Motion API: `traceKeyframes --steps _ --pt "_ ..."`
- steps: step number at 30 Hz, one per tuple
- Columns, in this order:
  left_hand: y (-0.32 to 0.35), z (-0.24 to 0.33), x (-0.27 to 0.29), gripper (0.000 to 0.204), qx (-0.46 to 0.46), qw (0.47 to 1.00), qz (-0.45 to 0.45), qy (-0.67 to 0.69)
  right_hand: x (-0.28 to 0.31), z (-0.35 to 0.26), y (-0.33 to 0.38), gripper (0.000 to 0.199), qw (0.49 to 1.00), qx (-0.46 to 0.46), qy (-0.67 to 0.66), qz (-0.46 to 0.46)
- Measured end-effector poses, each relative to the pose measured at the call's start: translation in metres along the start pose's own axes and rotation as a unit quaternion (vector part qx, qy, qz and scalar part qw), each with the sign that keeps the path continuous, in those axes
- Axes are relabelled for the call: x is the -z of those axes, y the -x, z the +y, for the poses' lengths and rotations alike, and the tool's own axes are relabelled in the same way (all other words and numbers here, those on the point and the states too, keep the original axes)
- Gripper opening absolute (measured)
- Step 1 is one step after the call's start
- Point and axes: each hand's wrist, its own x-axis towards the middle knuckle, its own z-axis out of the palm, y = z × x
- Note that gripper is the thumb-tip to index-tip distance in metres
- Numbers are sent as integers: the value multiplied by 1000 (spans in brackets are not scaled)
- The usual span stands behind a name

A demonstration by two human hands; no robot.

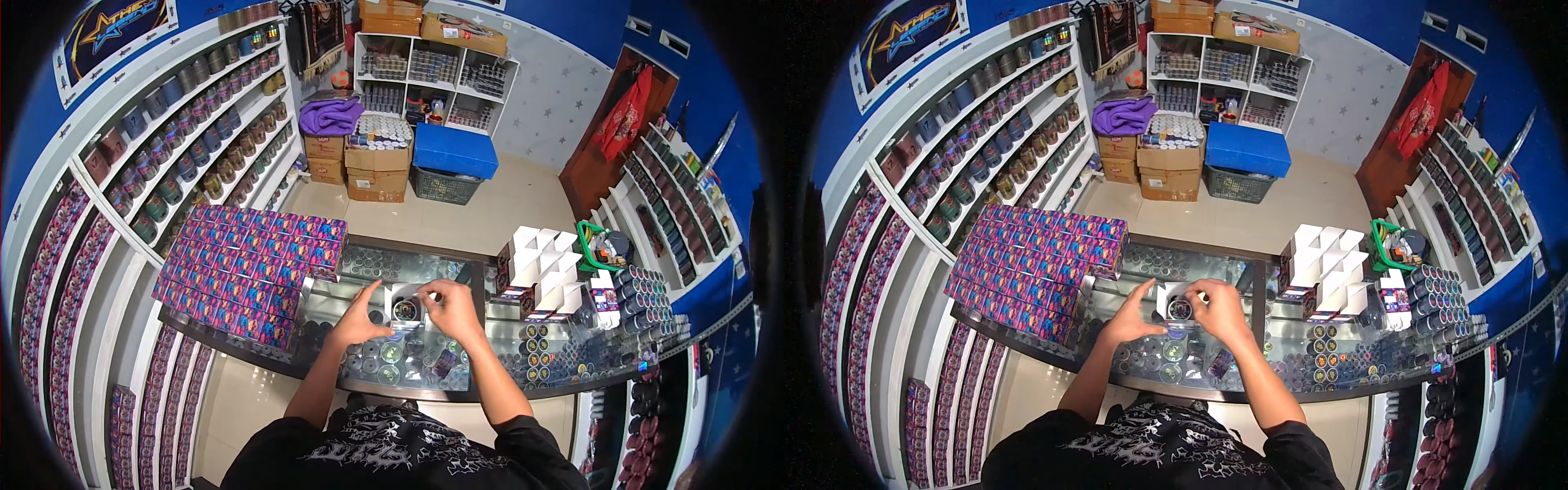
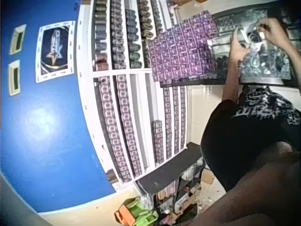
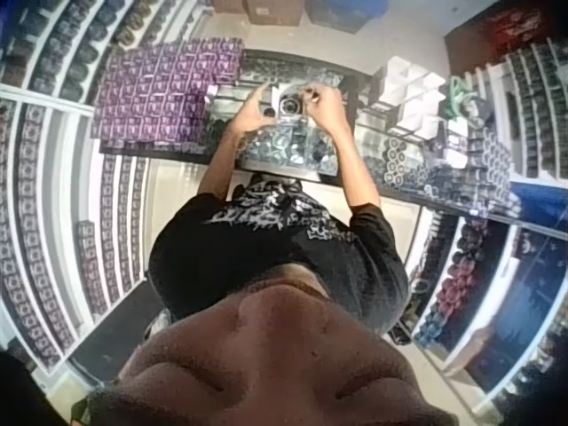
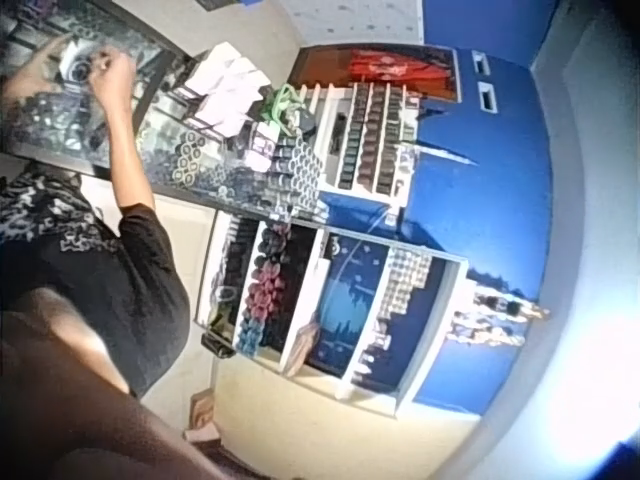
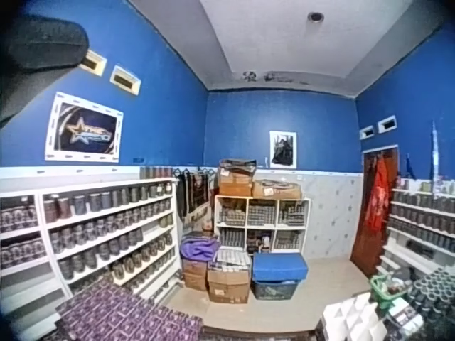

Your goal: Packing small circular toy containers into cardboard boxes.

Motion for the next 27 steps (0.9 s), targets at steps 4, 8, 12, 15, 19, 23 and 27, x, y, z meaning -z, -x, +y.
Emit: traceKeyframes --steps 4,8,12,15,19,23,27 --pt "-16 -19 -15 89 26 998 -45 42 -25 4 -7 10 988 17 146 -52" --pt "-22 -30 -27 74 24 993 -60 97 -42 19 -9 13 972 -4 228 -62" --pt "-23 -31 -28 71 31 991 -56 115 -48 29 -12 16 951 -25 301 -63" --pt "-24 -37 -29 71 23 991 -56 117 -54 32 -15 17 936 -41 339 -86" --pt "-25 -40 -29 70 17 992 -62 108 -62 29 -17 19 918 -68 374 -116" --pt "-24 -43 -30 67 18 993 -63 96 -70 34 -18 20 926 -63 356 -113" --pt "-25 -36 -25 65 2 993 -68 98 -71 33 -20 21 934 -62 333 -116"
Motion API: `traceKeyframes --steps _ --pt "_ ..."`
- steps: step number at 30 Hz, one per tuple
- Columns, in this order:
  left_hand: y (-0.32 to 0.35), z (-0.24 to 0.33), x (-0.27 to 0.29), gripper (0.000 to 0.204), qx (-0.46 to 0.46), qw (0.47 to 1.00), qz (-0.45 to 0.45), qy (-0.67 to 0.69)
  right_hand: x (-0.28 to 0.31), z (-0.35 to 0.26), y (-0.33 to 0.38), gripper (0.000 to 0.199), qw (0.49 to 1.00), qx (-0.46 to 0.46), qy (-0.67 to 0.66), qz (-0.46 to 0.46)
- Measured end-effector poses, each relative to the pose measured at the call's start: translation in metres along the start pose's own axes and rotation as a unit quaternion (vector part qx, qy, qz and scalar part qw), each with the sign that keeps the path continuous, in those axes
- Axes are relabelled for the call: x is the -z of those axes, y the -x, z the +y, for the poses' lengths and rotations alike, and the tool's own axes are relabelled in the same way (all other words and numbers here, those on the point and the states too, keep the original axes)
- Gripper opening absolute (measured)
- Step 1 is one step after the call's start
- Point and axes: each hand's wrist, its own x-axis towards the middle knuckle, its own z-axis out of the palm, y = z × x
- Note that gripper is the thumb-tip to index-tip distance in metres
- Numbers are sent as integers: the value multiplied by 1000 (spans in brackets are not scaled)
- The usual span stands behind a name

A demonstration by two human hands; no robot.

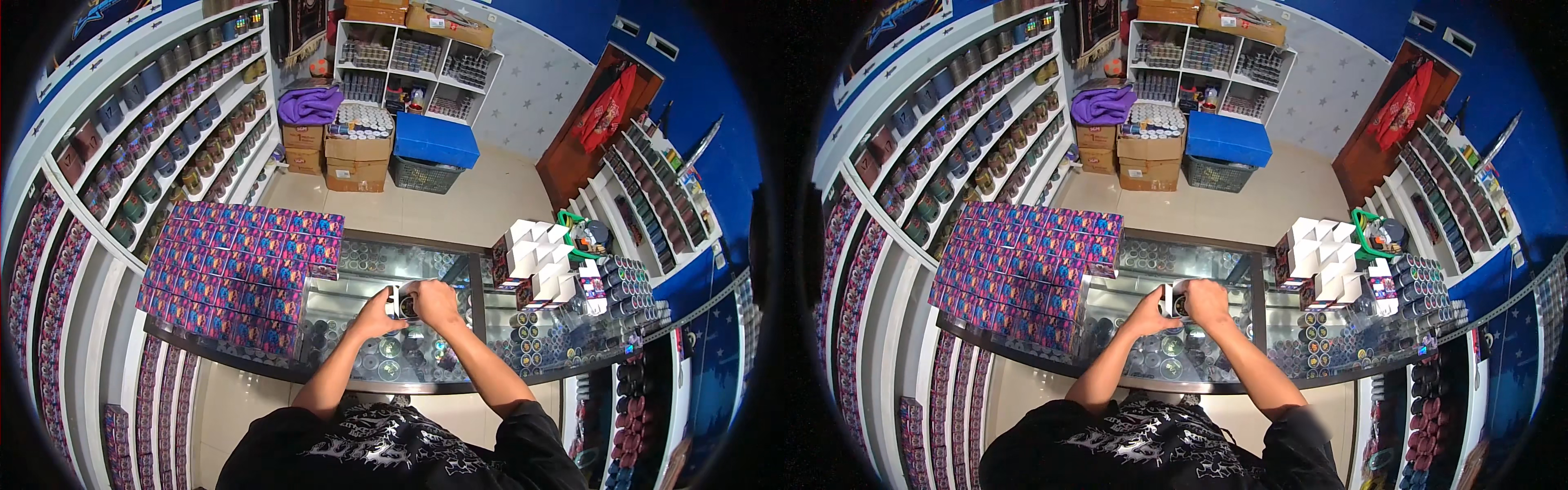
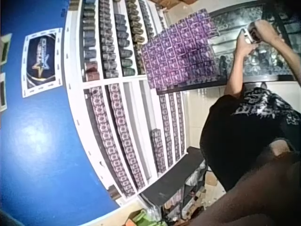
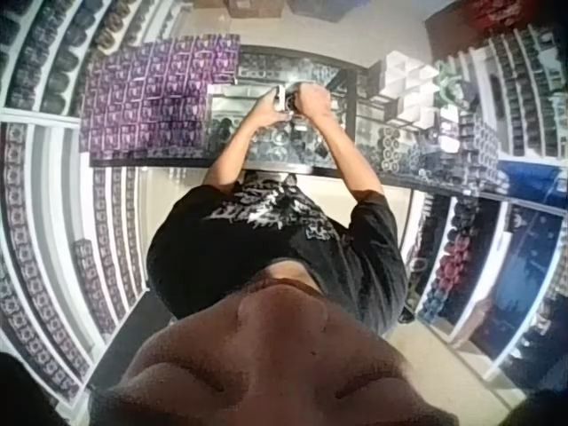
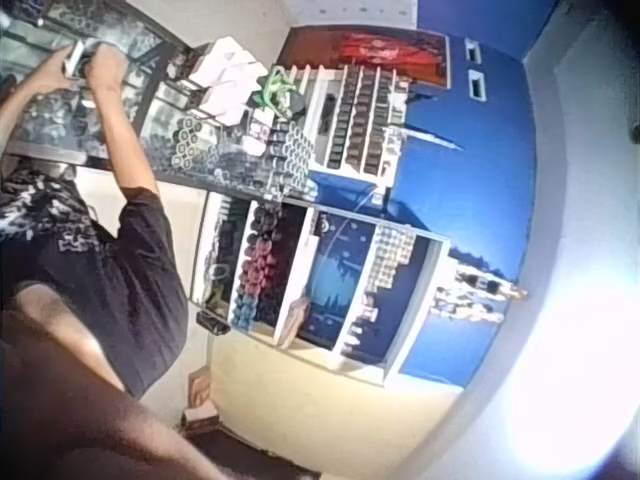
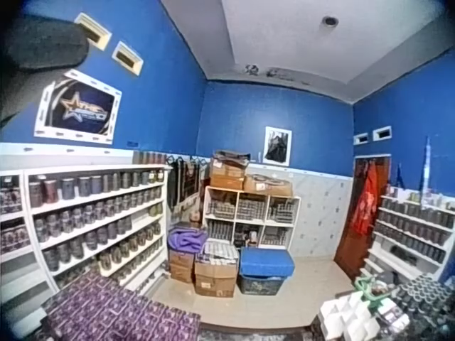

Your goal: Packing small circular toy containers into cardboard boxes.

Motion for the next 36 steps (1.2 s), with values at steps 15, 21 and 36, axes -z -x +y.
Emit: traceKeyframes --steps 15,21,36 --pt "2 8 2 67 16 1000 -2 -9 5 -5 -3 21 999 -27 -13 -30" --pt "1 6 0 69 33 999 -2 -3 -5 4 -3 18 999 -5 -36 18" --pt "-1 10 -1 65 47 999 -4 20 -2 5 -1 22 998 -27 2 -54"
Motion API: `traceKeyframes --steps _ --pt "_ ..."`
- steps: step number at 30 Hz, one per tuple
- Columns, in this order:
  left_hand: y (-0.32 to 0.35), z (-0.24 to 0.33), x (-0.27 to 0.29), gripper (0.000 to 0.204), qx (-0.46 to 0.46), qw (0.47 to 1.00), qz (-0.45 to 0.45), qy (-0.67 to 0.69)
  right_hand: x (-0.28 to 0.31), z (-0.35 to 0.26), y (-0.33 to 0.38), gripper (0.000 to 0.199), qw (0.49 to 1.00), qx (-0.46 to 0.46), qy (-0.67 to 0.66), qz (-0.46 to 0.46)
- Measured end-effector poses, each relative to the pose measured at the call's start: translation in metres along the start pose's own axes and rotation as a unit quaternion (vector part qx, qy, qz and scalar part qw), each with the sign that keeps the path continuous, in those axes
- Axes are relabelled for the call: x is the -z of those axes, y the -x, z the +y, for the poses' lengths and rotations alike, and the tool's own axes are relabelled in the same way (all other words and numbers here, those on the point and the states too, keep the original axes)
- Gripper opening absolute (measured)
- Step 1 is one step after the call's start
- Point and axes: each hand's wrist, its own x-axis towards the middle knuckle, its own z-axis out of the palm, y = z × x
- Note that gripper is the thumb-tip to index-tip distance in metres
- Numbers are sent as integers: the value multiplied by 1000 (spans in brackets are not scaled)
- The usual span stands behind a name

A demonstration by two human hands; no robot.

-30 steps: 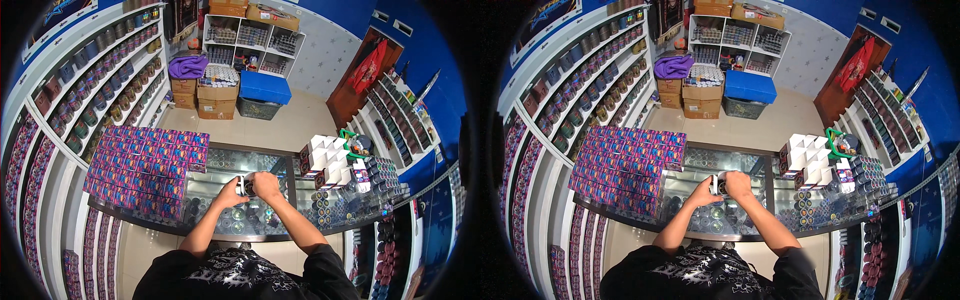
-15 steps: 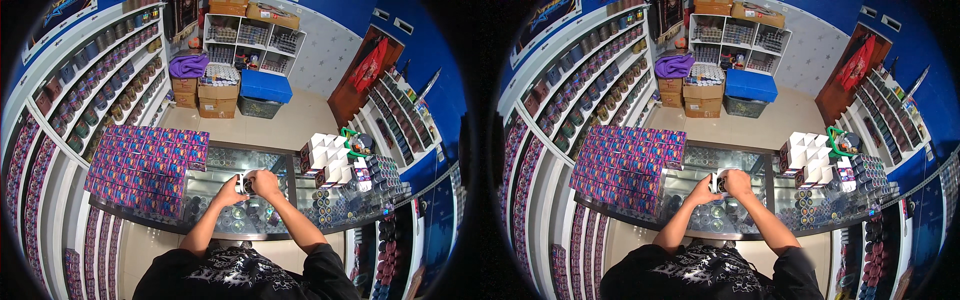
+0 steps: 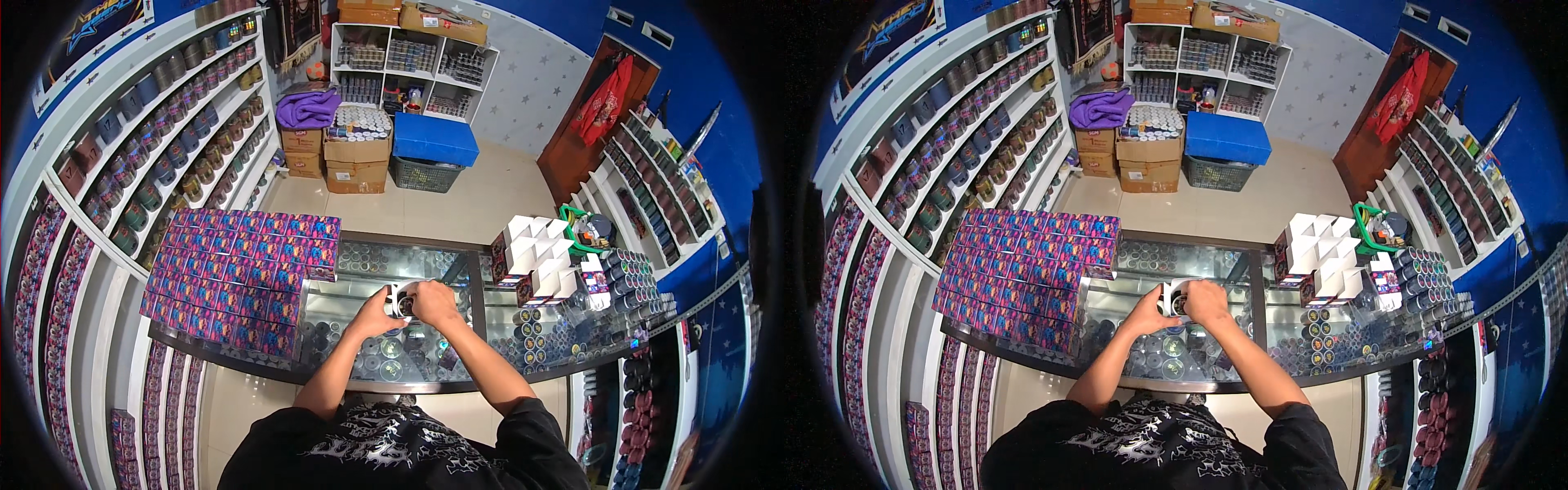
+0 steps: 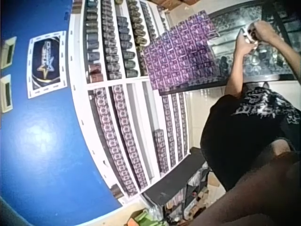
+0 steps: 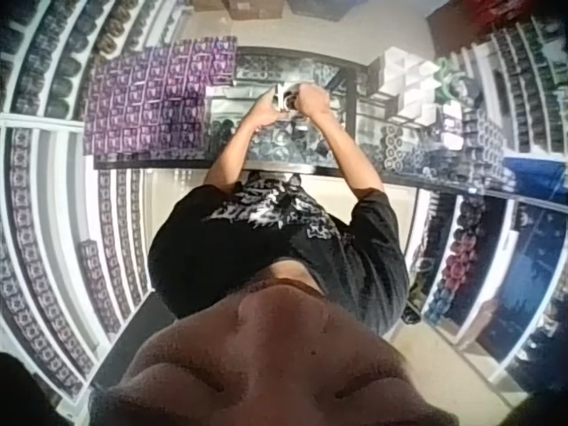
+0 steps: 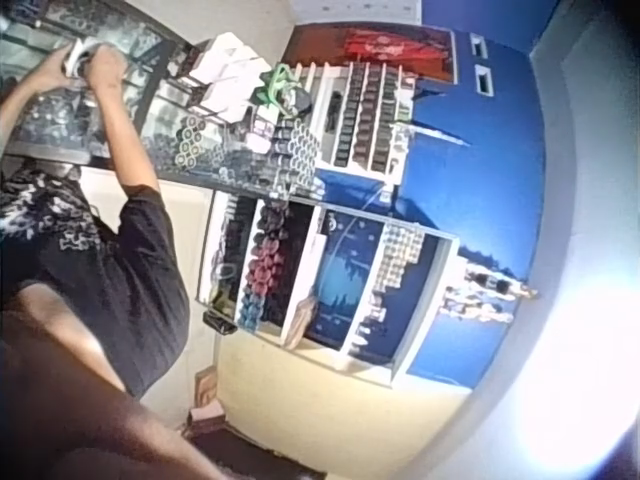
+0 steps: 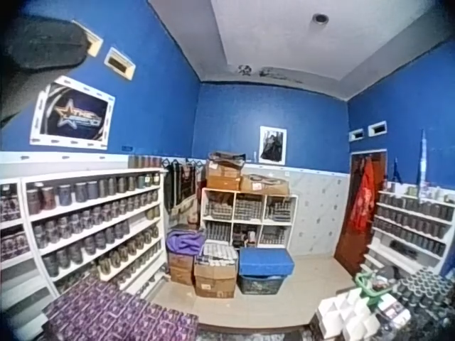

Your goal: Packing small circular toy containers into cardboard boxes.

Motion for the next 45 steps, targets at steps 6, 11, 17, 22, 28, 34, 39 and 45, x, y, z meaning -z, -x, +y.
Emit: traceKeyframes --steps 6,11,17,22,28,34,39,45 --pt "-1 1 0 66 -6 1000 -3 -5 1 4 2 28 1000 1 13 -22" --pt "-1 2 1 68 -4 1000 -7 -9 24 -1 17 29 999 23 -38 -2" --pt "-1 -3 1 77 -12 999 -6 -31 54 20 34 17 929 0 -329 172" --pt "2 -3 2 79 -5 999 -4 -42 15 81 65 21 901 -65 -397 164" --pt "16 -10 12 88 9 996 -16 -90 -48 96 135 60 981 -122 -146 36" --pt "42 -17 14 67 66 992 -41 -103 -73 94 146 66 975 -146 -167 -22" --pt "57 -15 10 63 71 991 -8 -112 -62 88 143 62 967 -144 -210 20" --pt "68 -18 8 56 41 993 17 -105 -75 104 137 49 977 -100 -189 27"
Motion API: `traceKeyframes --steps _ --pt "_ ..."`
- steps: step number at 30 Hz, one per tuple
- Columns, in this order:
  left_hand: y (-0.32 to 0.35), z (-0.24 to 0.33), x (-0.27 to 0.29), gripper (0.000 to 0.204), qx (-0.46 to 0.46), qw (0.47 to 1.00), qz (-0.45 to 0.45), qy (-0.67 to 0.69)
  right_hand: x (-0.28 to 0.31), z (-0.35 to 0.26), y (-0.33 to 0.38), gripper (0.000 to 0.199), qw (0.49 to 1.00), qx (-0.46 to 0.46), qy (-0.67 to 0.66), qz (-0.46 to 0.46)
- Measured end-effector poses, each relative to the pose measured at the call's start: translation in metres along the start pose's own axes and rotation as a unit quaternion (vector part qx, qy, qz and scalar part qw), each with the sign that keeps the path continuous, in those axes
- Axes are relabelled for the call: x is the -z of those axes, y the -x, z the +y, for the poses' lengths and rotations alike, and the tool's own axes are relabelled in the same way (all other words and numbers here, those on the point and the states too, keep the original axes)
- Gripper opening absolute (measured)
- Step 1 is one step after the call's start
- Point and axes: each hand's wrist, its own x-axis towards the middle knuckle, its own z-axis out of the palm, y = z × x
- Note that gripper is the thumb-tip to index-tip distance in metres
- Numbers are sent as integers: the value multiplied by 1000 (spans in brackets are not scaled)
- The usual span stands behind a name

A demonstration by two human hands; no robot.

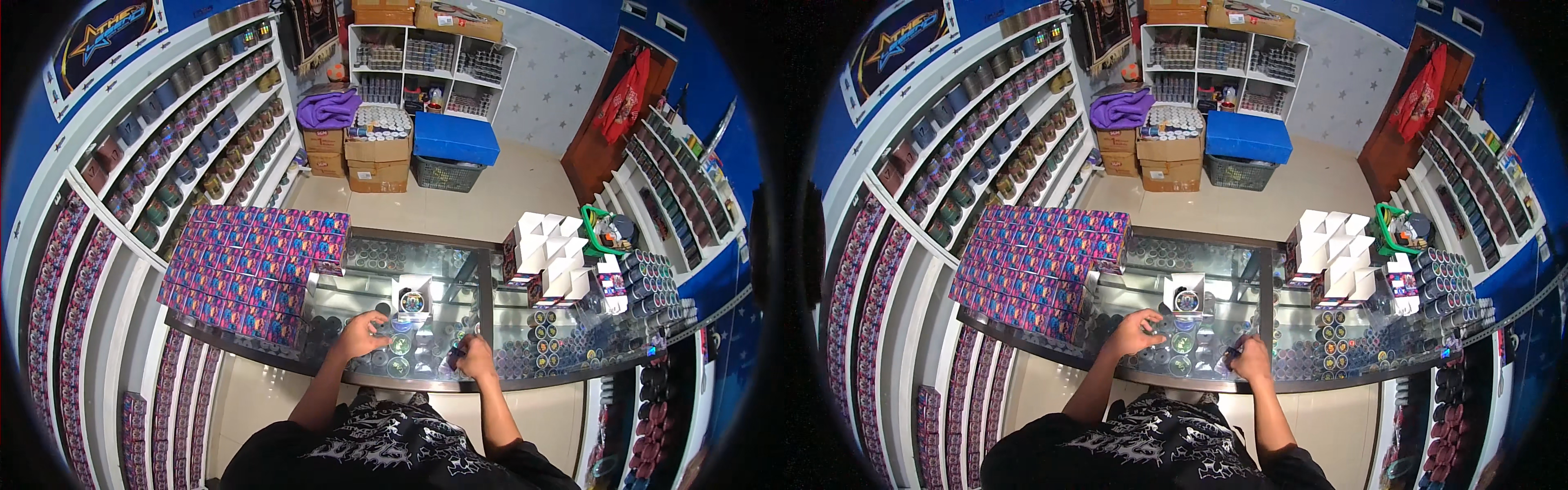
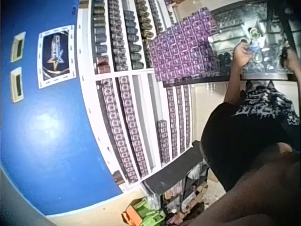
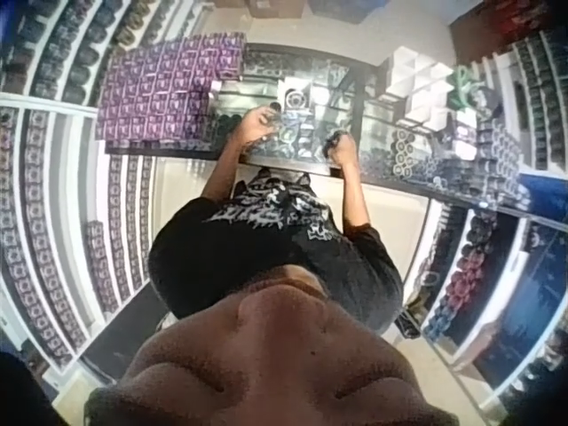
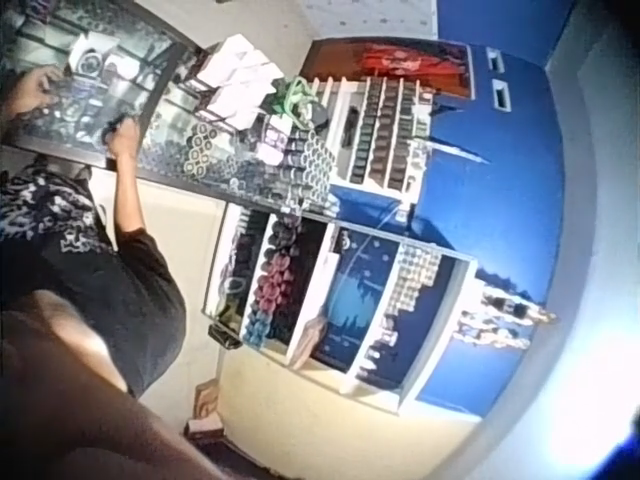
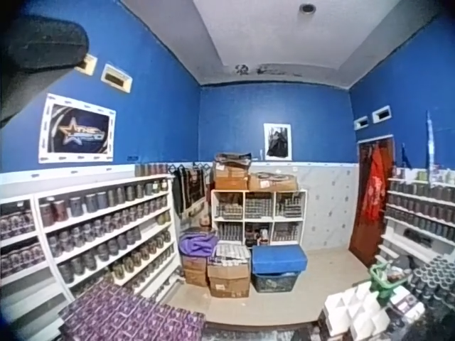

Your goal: Packing small circular toy containers into cardboard boxes.

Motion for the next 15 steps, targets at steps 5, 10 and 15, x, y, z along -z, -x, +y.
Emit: traceKeyframes --steps 5,10,15 --pt "14 22 1 39 44 998 -33 -20 -7 38 -8 29 968 0 -248 -39" --pt "18 57 -10 28 21 996 -53 74 38 -15 -7 17 857 -63 -508 -52" --pt "9 78 -31 24 -28 967 -49 249 57 -63 0 22 820 -66 -569 -7"
